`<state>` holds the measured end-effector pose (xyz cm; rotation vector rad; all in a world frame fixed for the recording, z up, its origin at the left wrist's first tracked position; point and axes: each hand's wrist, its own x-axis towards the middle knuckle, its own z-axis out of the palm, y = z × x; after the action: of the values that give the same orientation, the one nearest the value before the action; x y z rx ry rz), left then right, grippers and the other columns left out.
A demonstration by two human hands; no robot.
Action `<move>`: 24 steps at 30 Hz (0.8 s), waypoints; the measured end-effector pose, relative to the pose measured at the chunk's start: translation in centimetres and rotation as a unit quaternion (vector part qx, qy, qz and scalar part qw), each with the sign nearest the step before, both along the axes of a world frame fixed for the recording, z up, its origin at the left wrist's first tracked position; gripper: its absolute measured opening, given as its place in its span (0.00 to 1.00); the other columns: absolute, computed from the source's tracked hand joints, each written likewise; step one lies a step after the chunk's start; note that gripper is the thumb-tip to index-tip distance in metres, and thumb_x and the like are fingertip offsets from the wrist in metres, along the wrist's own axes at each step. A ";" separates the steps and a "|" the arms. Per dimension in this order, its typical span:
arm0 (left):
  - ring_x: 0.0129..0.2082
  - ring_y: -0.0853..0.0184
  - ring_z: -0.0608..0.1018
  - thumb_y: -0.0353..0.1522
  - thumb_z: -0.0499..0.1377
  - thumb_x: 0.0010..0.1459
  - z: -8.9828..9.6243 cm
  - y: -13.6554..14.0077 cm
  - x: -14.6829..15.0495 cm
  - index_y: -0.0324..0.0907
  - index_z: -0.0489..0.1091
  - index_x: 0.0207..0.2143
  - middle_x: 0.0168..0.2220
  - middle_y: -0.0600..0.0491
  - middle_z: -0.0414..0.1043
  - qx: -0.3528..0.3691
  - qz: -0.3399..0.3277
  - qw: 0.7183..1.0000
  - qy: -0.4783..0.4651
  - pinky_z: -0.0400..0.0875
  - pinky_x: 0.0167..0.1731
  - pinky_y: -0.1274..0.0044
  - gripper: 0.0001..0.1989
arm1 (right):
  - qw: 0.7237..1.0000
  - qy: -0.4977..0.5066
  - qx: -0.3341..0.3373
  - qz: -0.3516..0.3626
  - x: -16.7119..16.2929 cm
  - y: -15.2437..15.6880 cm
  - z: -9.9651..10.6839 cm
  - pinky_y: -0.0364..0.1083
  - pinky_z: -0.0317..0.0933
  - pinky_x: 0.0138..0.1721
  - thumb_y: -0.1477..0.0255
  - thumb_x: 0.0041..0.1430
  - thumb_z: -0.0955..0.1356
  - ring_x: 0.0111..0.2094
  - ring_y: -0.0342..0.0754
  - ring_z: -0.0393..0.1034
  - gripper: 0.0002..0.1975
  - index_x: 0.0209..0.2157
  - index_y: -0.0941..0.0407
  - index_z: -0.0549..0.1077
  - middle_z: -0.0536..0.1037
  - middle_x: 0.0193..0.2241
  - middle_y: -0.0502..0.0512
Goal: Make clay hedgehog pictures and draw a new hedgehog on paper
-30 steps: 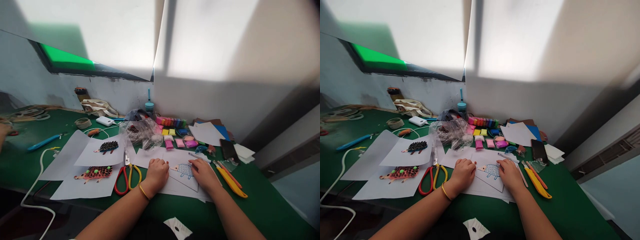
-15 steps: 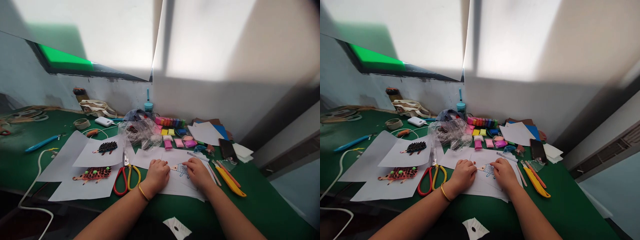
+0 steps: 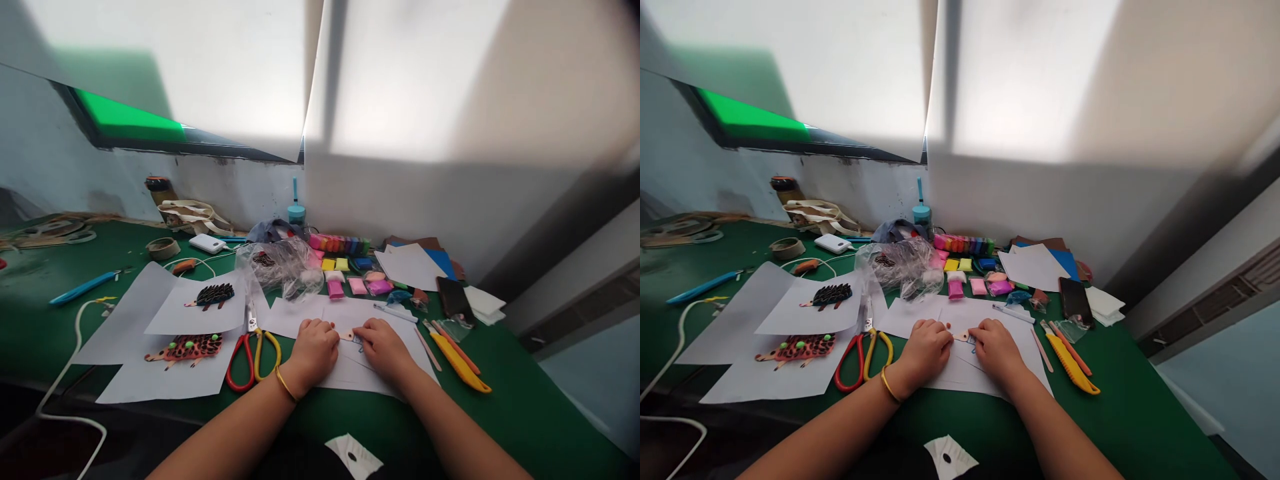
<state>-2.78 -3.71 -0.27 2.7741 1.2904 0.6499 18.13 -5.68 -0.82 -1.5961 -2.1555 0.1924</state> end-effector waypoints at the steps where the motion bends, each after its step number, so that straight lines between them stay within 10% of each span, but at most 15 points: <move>1: 0.39 0.62 0.71 0.29 0.56 0.59 0.0 0.0 0.0 0.44 0.73 0.31 0.36 0.51 0.73 0.000 0.000 1.000 -0.001 0.57 0.42 0.67 0.06 | 1.000 -0.005 0.005 -0.001 -0.1 0.0 0.0 0.47 0.61 0.47 0.79 0.58 0.62 0.43 0.50 0.66 0.19 0.46 0.53 0.78 0.75 0.38 0.57; 24: 0.39 0.62 0.71 0.29 0.57 0.58 0.0 0.1 -0.1 0.44 0.73 0.32 0.35 0.51 0.73 0.000 -0.001 1.000 -0.003 0.58 0.42 0.67 0.05 | 0.999 0.016 0.046 0.013 -0.4 -0.1 0.1 0.48 0.61 0.45 0.82 0.54 0.63 0.40 0.50 0.65 0.20 0.43 0.51 0.80 0.73 0.36 0.56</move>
<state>-2.83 -3.65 -0.30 2.7715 1.2858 0.6572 17.74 -5.74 -0.70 -1.5042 -2.1293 0.1237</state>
